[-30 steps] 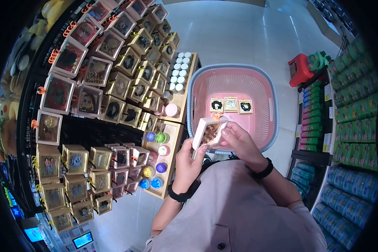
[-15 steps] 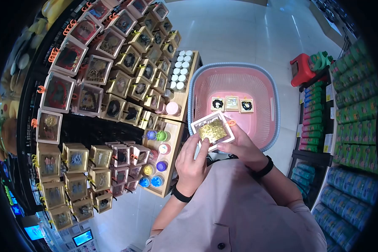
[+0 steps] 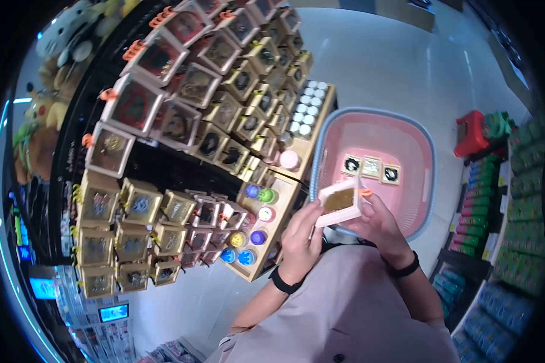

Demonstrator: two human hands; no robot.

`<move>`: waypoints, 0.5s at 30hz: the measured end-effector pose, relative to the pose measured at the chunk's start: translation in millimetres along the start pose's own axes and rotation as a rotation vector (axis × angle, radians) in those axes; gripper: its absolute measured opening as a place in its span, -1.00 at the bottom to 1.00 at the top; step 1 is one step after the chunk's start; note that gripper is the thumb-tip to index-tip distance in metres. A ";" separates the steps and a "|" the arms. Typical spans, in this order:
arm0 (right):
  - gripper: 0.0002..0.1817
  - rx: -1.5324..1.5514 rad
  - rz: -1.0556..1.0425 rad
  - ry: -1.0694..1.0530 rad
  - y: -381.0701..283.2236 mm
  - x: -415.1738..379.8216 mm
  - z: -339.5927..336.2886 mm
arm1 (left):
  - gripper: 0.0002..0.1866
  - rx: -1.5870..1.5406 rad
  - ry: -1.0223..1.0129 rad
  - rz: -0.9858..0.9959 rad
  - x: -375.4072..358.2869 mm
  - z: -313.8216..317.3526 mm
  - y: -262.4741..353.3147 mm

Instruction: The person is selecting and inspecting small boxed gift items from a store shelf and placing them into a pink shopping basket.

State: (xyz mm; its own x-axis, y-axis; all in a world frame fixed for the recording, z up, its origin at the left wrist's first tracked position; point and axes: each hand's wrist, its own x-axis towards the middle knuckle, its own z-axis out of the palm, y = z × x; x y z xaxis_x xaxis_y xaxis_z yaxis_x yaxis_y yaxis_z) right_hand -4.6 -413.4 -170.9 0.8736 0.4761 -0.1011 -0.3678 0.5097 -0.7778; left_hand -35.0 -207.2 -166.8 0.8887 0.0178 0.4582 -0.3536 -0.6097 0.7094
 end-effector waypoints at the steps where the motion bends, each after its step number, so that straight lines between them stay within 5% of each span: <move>1: -0.16 0.135 0.031 -0.021 20.0 -0.7 -22.4 | -0.70 -0.061 0.035 -0.082 1.6 -4.6 -4.3; 4: -0.31 -0.207 0.025 0.028 7.6 -5.2 -6.1 | -0.70 -0.573 0.161 -0.505 -0.9 -22.1 -25.5; 8: -0.46 -0.231 0.071 0.049 7.8 -3.4 -3.2 | -0.70 -0.634 0.369 -0.497 26.3 -83.1 -13.3; 15: -0.57 -0.284 0.134 0.021 11.1 4.5 5.8 | -0.79 -0.648 0.735 -0.172 74.3 -162.7 -7.3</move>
State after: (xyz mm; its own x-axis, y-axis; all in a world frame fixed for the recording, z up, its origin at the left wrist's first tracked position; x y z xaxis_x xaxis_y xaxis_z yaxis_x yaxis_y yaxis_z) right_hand -6.7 -401.4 -176.4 0.8309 0.5089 -0.2251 -0.3788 0.2210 -0.8987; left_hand -13.9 -72.5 -50.8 0.6185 0.6856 0.3840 -0.5225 -0.0061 0.8526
